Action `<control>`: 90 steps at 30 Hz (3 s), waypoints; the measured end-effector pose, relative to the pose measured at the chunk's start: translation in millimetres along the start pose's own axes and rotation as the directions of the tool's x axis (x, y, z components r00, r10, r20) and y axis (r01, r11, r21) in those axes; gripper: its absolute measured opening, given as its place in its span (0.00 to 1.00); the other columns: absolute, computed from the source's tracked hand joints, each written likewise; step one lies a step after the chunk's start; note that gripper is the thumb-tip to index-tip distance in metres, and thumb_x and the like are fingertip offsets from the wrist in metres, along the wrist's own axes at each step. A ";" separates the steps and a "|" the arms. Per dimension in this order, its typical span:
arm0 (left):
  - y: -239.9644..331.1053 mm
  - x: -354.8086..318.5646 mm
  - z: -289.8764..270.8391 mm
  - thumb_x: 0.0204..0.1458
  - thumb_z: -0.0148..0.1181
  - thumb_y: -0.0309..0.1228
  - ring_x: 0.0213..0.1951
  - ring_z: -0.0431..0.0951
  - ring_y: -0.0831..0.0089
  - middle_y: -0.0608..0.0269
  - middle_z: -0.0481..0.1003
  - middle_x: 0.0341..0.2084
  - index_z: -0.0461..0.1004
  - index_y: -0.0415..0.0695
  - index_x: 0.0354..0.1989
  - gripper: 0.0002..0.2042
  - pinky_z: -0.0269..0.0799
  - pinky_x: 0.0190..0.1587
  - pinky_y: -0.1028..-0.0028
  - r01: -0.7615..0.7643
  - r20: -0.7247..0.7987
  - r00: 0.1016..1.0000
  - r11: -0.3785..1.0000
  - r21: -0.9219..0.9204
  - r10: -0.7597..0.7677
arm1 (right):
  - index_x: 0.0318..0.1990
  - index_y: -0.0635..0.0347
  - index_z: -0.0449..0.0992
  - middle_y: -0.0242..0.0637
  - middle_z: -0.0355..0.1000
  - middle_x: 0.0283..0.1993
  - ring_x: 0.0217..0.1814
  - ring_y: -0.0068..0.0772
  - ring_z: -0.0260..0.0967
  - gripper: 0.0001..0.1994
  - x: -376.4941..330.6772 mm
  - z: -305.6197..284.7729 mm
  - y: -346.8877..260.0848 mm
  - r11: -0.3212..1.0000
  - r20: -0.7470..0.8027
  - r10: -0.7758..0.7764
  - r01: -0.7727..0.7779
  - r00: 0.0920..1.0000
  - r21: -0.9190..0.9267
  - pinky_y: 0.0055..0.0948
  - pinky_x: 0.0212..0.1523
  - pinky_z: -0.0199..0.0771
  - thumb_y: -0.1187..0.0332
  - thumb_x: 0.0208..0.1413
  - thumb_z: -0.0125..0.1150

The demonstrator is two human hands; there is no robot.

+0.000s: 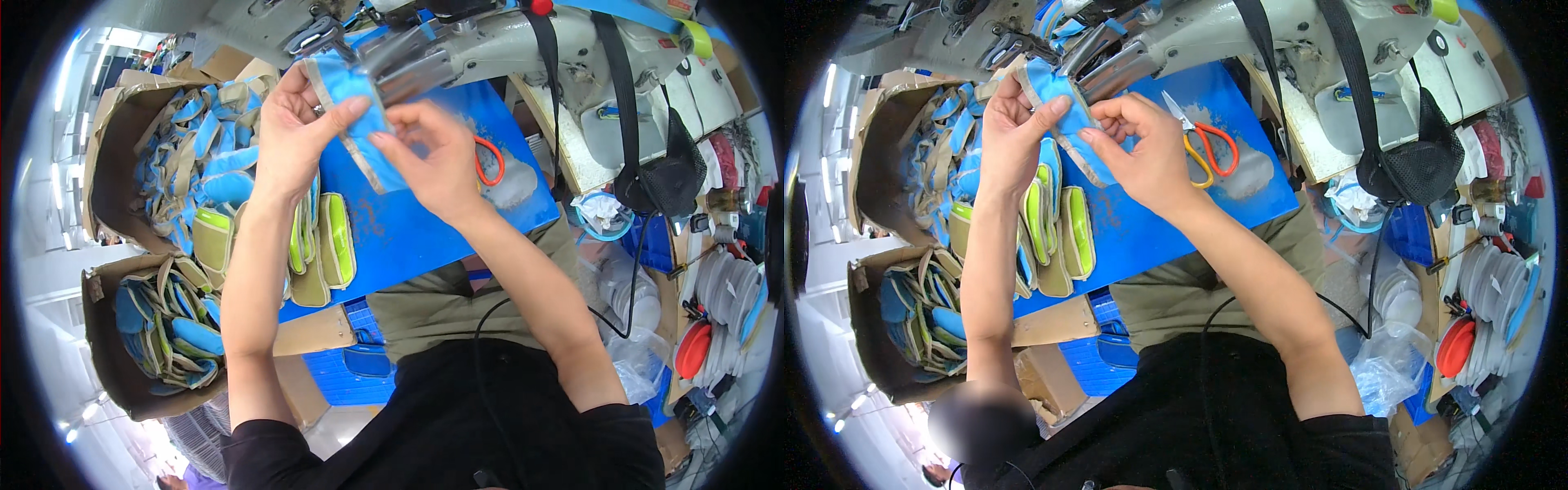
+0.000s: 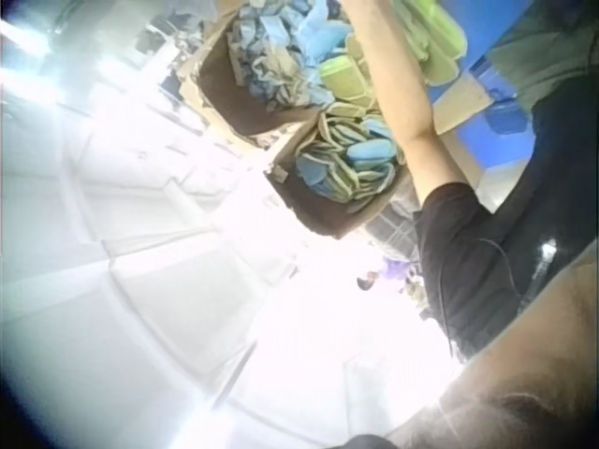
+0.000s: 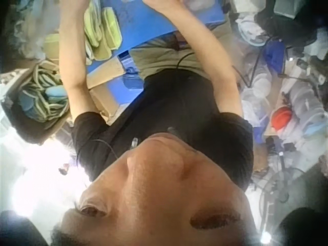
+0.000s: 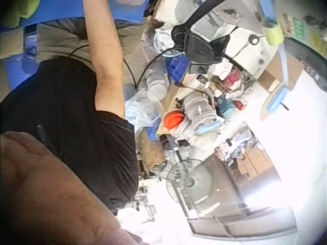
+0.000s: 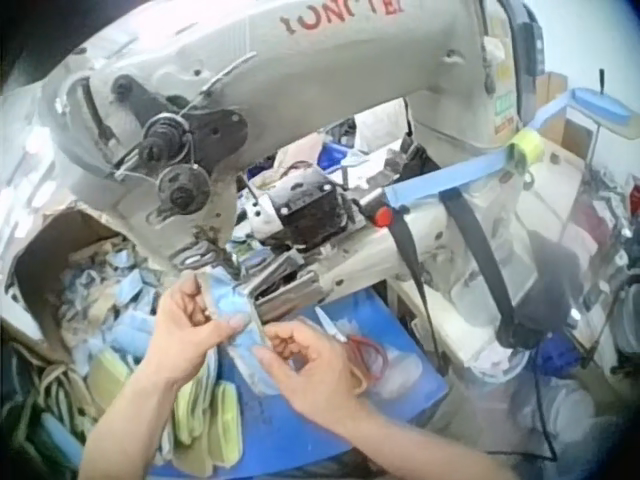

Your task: Manually assembling and trimming fabric pouches at an industrial sewing workstation.

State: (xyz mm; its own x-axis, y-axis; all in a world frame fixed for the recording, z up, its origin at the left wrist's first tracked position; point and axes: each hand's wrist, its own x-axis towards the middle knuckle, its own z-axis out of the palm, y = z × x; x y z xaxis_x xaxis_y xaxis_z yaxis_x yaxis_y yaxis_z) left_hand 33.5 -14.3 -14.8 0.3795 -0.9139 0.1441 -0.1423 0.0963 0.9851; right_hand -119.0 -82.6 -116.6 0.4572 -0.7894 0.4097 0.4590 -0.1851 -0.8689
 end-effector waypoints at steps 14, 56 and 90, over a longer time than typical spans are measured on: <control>-2.6 -9.4 7.4 0.55 0.72 0.19 0.47 0.84 0.73 0.58 0.83 0.48 0.75 0.39 0.56 0.20 0.80 0.54 0.72 0.022 -0.030 0.999 0.999 0.024 -0.021 | 0.41 0.63 0.82 0.35 0.77 0.34 0.34 0.25 0.72 0.09 3.8 -6.8 5.8 0.992 -0.025 -0.115 0.113 0.993 -0.062 0.27 0.37 0.73 0.74 0.54 0.75; 0.6 10.6 13.3 0.43 0.81 0.30 0.47 0.82 0.68 0.52 0.81 0.48 0.70 0.33 0.56 0.33 0.80 0.51 0.68 0.028 -0.152 0.988 0.999 0.028 -0.023 | 0.56 0.69 0.78 0.39 0.82 0.49 0.47 0.23 0.79 0.15 6.3 -11.9 -51.4 0.800 0.207 0.391 -0.442 0.897 0.405 0.25 0.52 0.81 0.75 0.64 0.69; 5.3 -12.1 19.0 0.58 0.69 0.29 0.37 0.86 0.71 0.58 0.84 0.41 0.66 0.36 0.61 0.25 0.84 0.31 0.72 0.149 -0.120 0.973 0.937 -0.315 -0.195 | 0.50 0.67 0.82 0.37 0.83 0.42 0.37 0.17 0.77 0.15 24.1 -20.9 -83.5 0.938 0.058 0.340 -0.343 0.939 0.049 0.20 0.37 0.78 0.65 0.63 0.73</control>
State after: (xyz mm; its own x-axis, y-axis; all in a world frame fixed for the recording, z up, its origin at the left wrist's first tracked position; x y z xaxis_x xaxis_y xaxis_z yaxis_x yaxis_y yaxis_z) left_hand 10.8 -10.2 -13.1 0.5070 -0.8610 -0.0407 0.2114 0.0785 0.9742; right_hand -162.3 -98.5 -40.0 0.6292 -0.7702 0.1047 0.3110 0.1260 -0.9420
